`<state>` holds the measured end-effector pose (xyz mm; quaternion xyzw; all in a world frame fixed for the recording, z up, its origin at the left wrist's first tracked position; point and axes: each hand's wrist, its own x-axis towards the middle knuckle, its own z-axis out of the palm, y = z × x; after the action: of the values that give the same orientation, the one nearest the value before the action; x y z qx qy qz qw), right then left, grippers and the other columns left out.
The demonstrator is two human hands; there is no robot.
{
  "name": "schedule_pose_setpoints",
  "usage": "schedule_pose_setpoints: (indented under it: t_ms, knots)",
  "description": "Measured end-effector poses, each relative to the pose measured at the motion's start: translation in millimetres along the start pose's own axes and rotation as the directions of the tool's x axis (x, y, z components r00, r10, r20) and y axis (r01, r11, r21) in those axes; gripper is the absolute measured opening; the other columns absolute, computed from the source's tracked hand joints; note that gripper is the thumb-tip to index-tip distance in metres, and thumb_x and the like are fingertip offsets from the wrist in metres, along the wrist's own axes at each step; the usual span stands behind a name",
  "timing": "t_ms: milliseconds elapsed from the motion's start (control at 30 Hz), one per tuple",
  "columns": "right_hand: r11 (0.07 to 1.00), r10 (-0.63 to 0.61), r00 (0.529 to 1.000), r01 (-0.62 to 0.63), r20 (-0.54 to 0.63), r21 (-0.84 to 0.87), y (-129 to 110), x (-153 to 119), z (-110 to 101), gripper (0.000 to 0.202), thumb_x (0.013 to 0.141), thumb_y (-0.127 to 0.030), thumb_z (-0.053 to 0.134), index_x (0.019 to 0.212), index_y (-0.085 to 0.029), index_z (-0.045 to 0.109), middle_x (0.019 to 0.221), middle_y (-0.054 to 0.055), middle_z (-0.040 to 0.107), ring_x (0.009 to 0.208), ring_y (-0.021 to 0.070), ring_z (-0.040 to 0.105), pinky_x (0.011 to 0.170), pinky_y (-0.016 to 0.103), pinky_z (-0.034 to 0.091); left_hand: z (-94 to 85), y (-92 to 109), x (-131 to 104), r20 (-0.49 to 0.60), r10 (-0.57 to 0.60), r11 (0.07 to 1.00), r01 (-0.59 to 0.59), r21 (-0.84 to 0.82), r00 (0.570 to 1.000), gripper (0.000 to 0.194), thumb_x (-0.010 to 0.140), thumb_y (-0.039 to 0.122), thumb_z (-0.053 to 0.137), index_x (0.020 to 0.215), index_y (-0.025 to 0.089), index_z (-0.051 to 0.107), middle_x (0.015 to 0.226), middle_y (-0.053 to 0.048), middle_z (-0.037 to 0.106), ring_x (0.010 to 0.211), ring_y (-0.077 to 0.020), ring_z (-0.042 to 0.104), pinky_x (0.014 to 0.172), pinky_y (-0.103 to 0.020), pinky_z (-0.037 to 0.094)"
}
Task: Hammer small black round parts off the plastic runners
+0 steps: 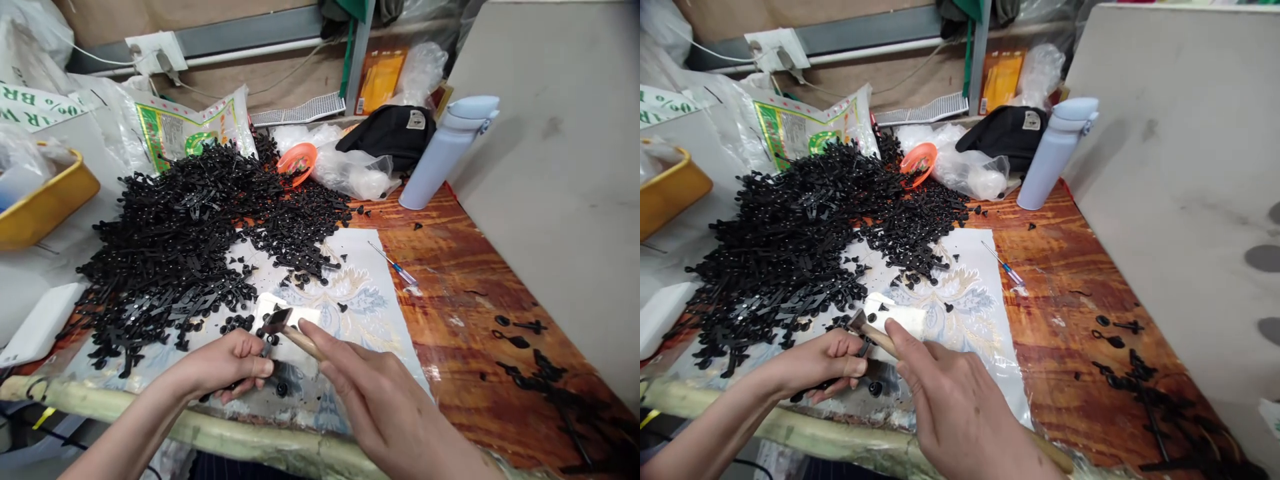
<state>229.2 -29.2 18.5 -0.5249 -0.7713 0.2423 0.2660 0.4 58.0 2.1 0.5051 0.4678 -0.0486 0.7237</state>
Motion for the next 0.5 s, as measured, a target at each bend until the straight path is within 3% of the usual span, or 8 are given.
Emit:
schedule_pose_setpoints:
  t_ms: [67, 200, 267, 367, 500]
  knots:
    - [0.999, -0.031, 0.999, 0.032, 0.005, -0.007, 1.5, 2.3, 1.8, 0.049, 0.094, -0.018, 0.030, 0.143, -0.021, 0.034, 0.106, 0.012, 0.069, 0.079, 0.0212, 0.067, 0.069, 0.038, 0.057, -1.5, 0.2, 0.5, 0.013, 0.004, 1.000, -0.004, 0.009, 1.000, 0.035, 0.073, 0.047, 0.064, 0.058, 0.016, 0.055, 0.029, 0.008, 0.042, 0.024, -0.0050, 0.029, 0.027, -0.017, 0.021]
    - [0.991, -0.036, 0.990, 0.053, 0.139, -0.119, 8.3, 8.9, 6.0, 0.048, 0.090, -0.015, 0.031, 0.136, -0.017, 0.046, 0.089, 0.013, 0.071, 0.070, 0.0240, 0.068, 0.061, 0.039, 0.056, -4.9, -1.1, 1.4, 0.023, 0.001, 1.000, -0.001, 0.018, 1.000, 0.032, 0.074, 0.043, 0.064, 0.059, 0.015, 0.058, 0.030, 0.008, 0.044, 0.024, -0.0052, 0.030, 0.027, -0.017, 0.021]
    - [0.987, -0.039, 0.991, 0.057, 0.126, -0.150, 7.8, 10.8, 2.2, 0.048, 0.091, -0.017, 0.030, 0.136, -0.018, 0.045, 0.085, 0.012, 0.071, 0.065, 0.0240, 0.067, 0.058, 0.039, 0.055, -5.7, -1.4, 1.8, 0.035, -0.002, 1.000, 0.001, 0.013, 0.999, 0.032, 0.074, 0.042, 0.064, 0.059, 0.016, 0.058, 0.031, 0.008, 0.045, 0.024, -0.0051, 0.031, 0.027, -0.017, 0.021]
    - [0.993, -0.087, 0.996, 0.089, 0.027, -0.079, 4.2, 8.7, -5.5, 0.046, 0.095, -0.020, 0.029, 0.140, -0.021, 0.038, 0.098, 0.012, 0.070, 0.073, 0.0228, 0.068, 0.063, 0.038, 0.056, -5.8, -0.6, 1.8, 0.054, 0.006, 1.000, -0.006, 0.009, 0.999, 0.031, 0.074, 0.041, 0.064, 0.058, 0.016, 0.057, 0.030, 0.008, 0.045, 0.023, -0.0048, 0.030, 0.027, -0.016, 0.021]
    - [0.997, -0.073, 0.997, 0.073, 0.035, 0.003, 7.6, 4.5, -3.8, 0.046, 0.095, -0.020, 0.030, 0.141, -0.022, 0.037, 0.113, 0.012, 0.066, 0.089, 0.0229, 0.066, 0.074, 0.040, 0.055, -6.6, -0.3, 0.8, 0.048, -0.004, 1.000, 0.004, 0.011, 0.999, 0.031, 0.074, 0.041, 0.065, 0.057, 0.016, 0.057, 0.029, 0.008, 0.044, 0.022, -0.0049, 0.029, 0.027, -0.017, 0.021]
